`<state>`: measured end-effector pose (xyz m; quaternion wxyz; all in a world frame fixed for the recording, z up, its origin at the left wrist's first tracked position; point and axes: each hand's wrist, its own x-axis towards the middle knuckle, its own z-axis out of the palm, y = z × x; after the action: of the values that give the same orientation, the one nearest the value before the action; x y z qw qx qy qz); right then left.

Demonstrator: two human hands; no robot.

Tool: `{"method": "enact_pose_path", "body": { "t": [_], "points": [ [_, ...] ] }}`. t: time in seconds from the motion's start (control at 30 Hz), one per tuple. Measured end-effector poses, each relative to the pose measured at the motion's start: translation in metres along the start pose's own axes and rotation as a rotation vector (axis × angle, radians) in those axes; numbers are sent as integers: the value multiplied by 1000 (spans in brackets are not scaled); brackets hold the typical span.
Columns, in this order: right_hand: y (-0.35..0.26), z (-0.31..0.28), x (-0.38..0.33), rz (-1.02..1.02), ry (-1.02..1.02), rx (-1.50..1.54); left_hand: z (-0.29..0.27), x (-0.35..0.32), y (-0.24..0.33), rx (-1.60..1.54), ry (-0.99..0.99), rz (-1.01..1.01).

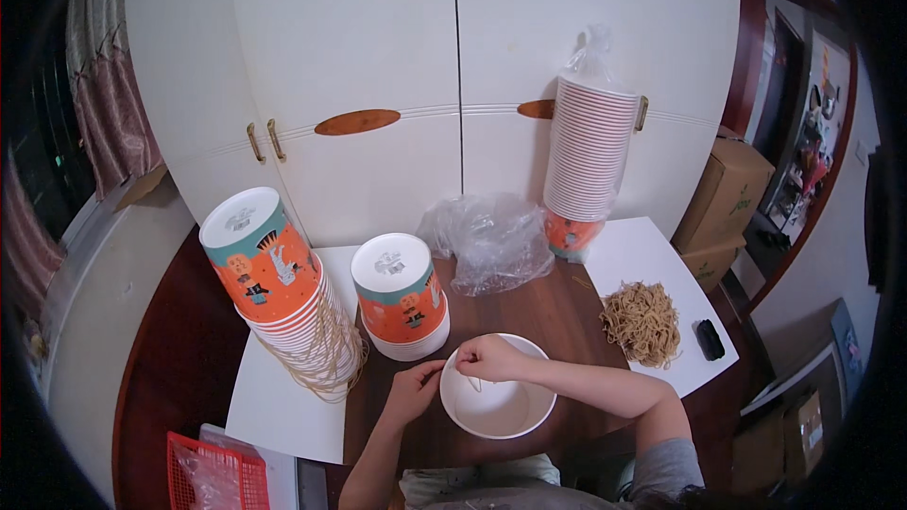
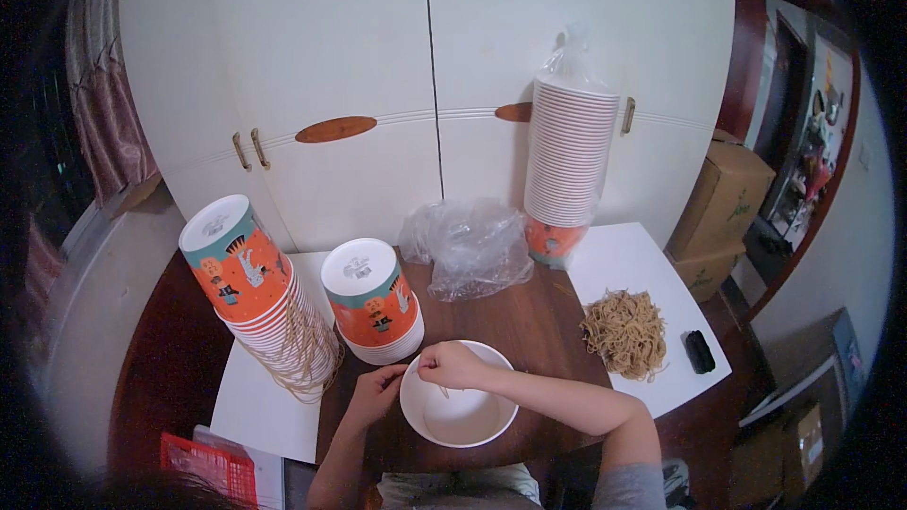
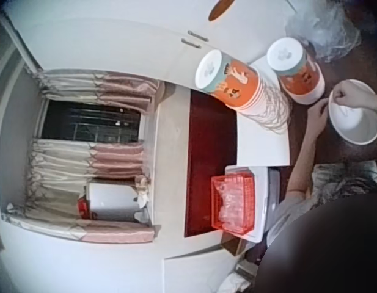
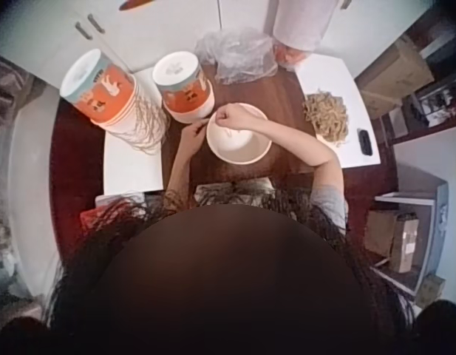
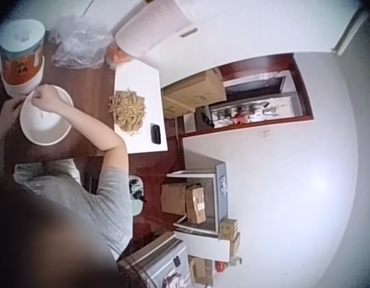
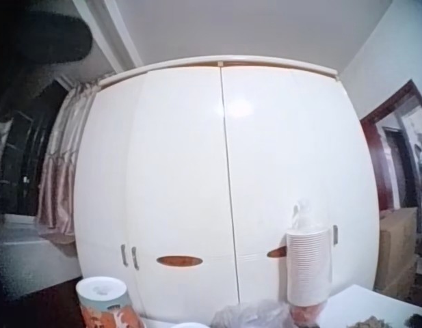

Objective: Threading a string into paper bowls as part of a manufacturing or packaging assembly.

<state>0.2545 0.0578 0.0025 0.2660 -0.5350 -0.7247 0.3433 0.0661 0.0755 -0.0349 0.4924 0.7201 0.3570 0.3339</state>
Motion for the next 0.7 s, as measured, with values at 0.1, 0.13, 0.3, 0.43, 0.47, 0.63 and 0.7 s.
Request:
{"method": "enact_pose_path", "body": {
  "t": [0.1,0.13,0.3,0.43,0.47,0.63,0.7],
  "points": [
    [3,2,1,-8,-16,11,-1,1,2,21,-8,8],
    [4,3,2,-27,-15,23,-1,1,2,33,-12,7],
    [5,5,4,-73,-37,15,-2,3,-4,133,18,109],
    [8,1,8,-120,-145,-47,-1,-1,8,303,34,166],
    [7,0,8,-120,-146,-47,-1,-3,11,303,34,165],
    [1,-13,4,-283,-239,-137,-8,-14,8,98,24,-71],
    [1,-21,-3,-241,-319,-113,-16,-15,2,-95,16,-118]
  ]
}}
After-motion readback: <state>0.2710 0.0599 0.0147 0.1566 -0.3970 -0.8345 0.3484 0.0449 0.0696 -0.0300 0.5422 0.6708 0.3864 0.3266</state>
